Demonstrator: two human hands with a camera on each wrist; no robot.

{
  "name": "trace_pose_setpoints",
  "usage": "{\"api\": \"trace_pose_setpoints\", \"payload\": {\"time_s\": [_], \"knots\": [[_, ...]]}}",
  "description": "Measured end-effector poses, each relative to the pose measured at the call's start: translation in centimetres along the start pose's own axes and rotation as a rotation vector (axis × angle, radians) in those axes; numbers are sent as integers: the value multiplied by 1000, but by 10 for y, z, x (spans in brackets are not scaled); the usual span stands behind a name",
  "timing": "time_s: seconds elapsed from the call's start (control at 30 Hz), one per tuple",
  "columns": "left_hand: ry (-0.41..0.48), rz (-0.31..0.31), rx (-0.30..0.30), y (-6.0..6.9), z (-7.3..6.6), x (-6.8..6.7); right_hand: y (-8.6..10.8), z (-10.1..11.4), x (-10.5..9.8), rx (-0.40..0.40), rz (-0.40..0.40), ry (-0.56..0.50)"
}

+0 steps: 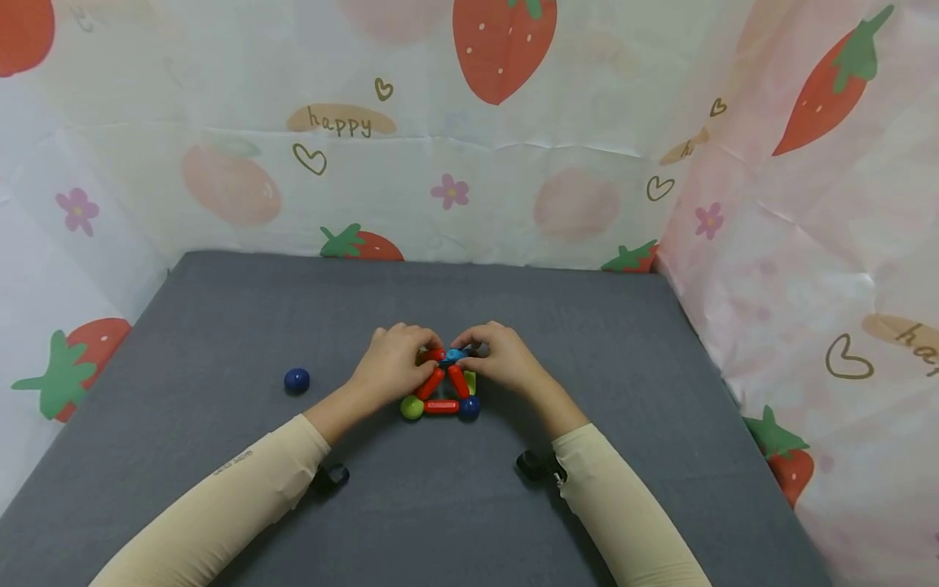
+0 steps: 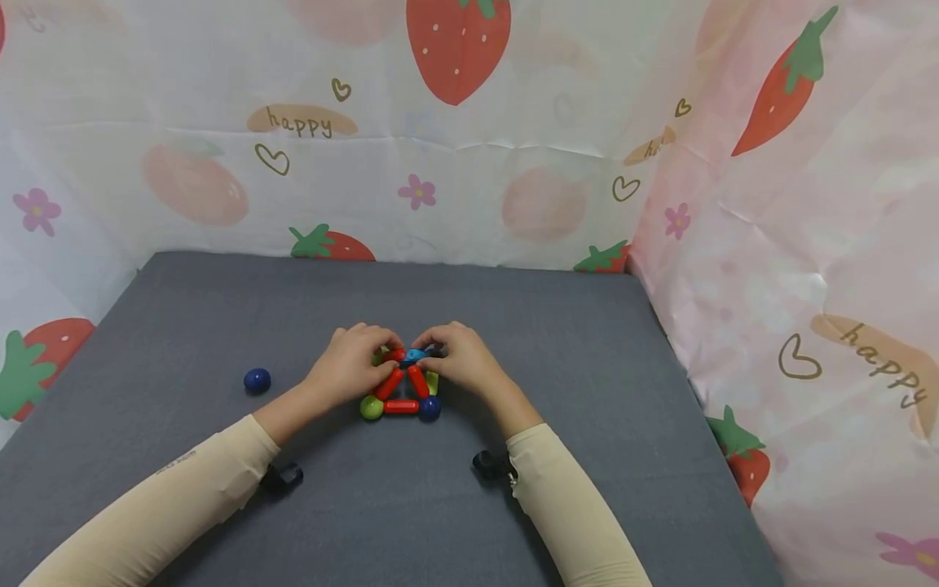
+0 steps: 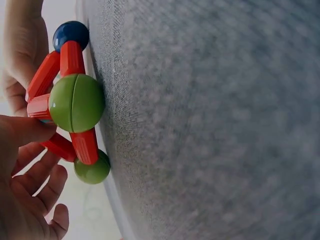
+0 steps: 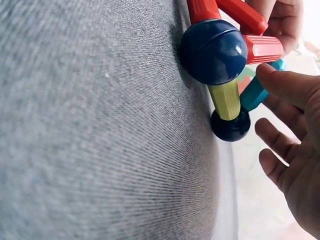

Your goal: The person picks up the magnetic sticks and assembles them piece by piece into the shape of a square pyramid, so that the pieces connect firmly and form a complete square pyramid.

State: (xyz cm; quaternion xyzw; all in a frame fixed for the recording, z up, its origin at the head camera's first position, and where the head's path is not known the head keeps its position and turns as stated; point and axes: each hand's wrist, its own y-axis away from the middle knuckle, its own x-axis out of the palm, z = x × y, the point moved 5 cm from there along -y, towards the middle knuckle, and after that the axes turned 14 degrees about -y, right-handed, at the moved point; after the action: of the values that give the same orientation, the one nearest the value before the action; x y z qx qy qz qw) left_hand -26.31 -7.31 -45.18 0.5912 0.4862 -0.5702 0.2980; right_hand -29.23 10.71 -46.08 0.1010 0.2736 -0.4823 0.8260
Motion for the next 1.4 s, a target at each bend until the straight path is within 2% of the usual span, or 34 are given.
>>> {"api": "trace_pose_setpoints", "payload": {"time_s": [0.17, 0.37, 0.57, 0.97, 1.4], "knots": [[42, 24, 19, 0, 6, 1, 0, 0, 1, -10, 10, -2], [102, 49, 84, 0, 12, -4, 0, 0, 2, -24, 18, 12], [118, 73, 125, 0, 15, -7, 1, 0, 2, -21, 23, 25], [105, 72, 127, 1, 14, -8, 2, -5, 1, -26, 3, 37], [101, 88, 116, 0, 13, -6, 26, -2, -8, -9, -49, 22]]}}
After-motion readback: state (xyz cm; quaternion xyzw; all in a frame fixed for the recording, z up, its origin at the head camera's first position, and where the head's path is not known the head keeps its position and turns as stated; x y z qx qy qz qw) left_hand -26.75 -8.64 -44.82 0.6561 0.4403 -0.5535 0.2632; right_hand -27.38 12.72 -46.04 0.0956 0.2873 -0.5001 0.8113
